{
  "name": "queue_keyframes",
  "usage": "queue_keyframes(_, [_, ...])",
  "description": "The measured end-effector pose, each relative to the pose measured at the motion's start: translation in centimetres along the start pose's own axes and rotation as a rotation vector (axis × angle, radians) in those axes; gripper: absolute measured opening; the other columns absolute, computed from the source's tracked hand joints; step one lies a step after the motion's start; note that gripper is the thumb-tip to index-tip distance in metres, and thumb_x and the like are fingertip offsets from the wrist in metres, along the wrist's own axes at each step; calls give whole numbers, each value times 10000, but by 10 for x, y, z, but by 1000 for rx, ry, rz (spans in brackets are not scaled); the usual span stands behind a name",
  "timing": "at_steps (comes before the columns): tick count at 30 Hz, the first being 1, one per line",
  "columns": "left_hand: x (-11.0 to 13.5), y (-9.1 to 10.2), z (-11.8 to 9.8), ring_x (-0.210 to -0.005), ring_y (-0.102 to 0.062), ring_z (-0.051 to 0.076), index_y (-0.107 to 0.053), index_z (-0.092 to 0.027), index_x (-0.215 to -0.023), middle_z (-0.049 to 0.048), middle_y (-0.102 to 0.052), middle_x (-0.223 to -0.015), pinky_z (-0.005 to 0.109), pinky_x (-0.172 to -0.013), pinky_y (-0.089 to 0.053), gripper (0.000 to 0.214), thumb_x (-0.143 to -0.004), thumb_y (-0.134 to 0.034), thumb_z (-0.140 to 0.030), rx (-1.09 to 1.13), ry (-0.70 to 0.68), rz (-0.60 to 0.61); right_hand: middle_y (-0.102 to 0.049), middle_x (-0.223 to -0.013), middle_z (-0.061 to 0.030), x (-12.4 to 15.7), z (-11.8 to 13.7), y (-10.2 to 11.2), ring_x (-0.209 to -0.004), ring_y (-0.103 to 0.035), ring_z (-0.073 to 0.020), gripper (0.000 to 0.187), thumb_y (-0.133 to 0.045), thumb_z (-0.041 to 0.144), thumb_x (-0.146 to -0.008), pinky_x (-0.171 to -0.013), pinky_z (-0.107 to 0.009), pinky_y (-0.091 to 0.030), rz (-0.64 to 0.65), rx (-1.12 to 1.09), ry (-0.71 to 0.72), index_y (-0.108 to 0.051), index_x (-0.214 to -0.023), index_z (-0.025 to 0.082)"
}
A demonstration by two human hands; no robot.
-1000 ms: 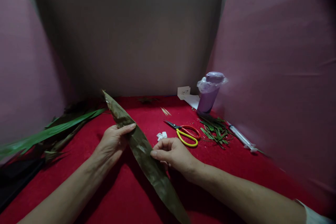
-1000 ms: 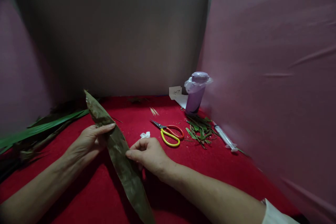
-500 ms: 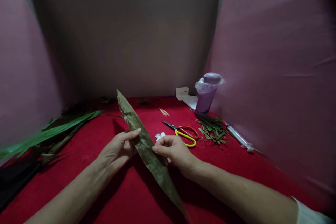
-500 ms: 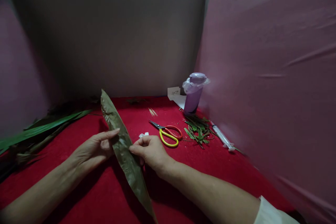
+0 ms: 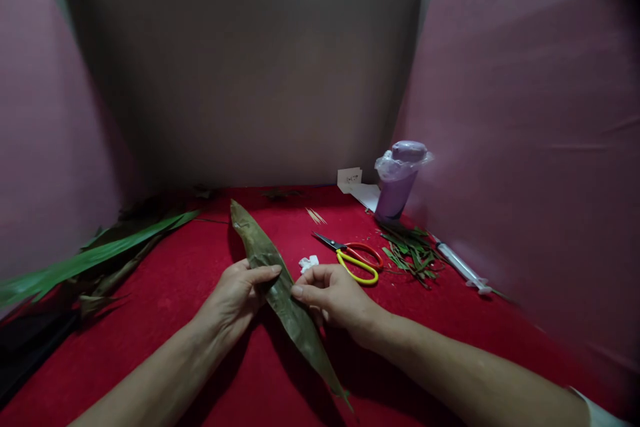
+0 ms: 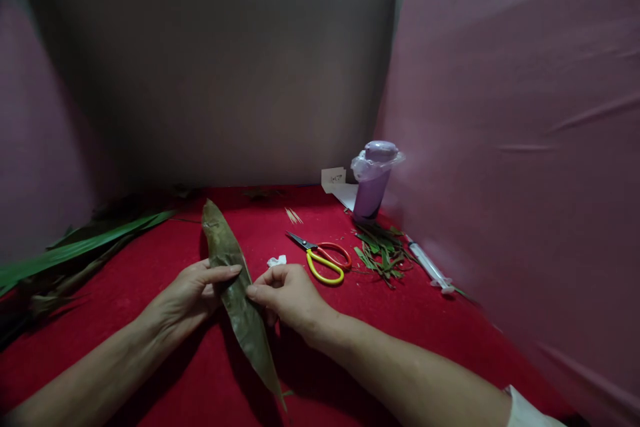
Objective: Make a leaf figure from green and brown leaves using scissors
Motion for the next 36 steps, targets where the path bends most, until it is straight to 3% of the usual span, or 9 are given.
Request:
queue_keyframes(9, [-5, 12, -11, -462, -571, 119, -608, -147, -604, -5, -636, -529, 235, -495, -480, 123, -600, -680, -48, 27, -59, -59, -477, -403, 65, 2, -8, -4, -326, -405, -44, 146, -640, 233, -678, -330, -160, -247, 39, 34, -83, -544, -607, 150])
queue_keyframes(19, [8, -15, 7, -556, -621, 176, -627, -156, -643, 36, -656, -607, 319, -614, -517, 87, -636, -713, -146, 81, 98, 178, -461, -386, 78, 2, -2, 1, -299, -382, -33, 162, -638, 237, -666, -314, -157, -199, -35, -40, -36, -519, -592, 156])
queue_keyframes(29, [3, -3, 6, -441, -580, 147, -577, -124, -620, 17, -630, -506, 267, -472, -480, 203, -518, -748, -85, -24, -9, -18, -512, -435, 64, 0, -3, -3, -302, -429, -42, 153, -623, 250, -673, -295, -150, -265, -15, 32, 13, -526, -605, 155])
queue_keyframes(36, [5, -4, 1, -444, -569, 131, -584, -124, -630, 4, -624, -507, 237, -456, -459, 228, -496, -767, -100, -24, -73, -43, -496, -429, 66, 2, -2, -4, -311, -439, -53, 155, -606, 253, -693, -296, -151, -292, -13, 86, 47, -526, -603, 155])
Point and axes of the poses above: each hand's wrist, its own x-axis away from the middle knuckle, its own y-axis out of the back of the hand, z = x × y, the point moved 7 cm from there along -x, towards the middle knuckle
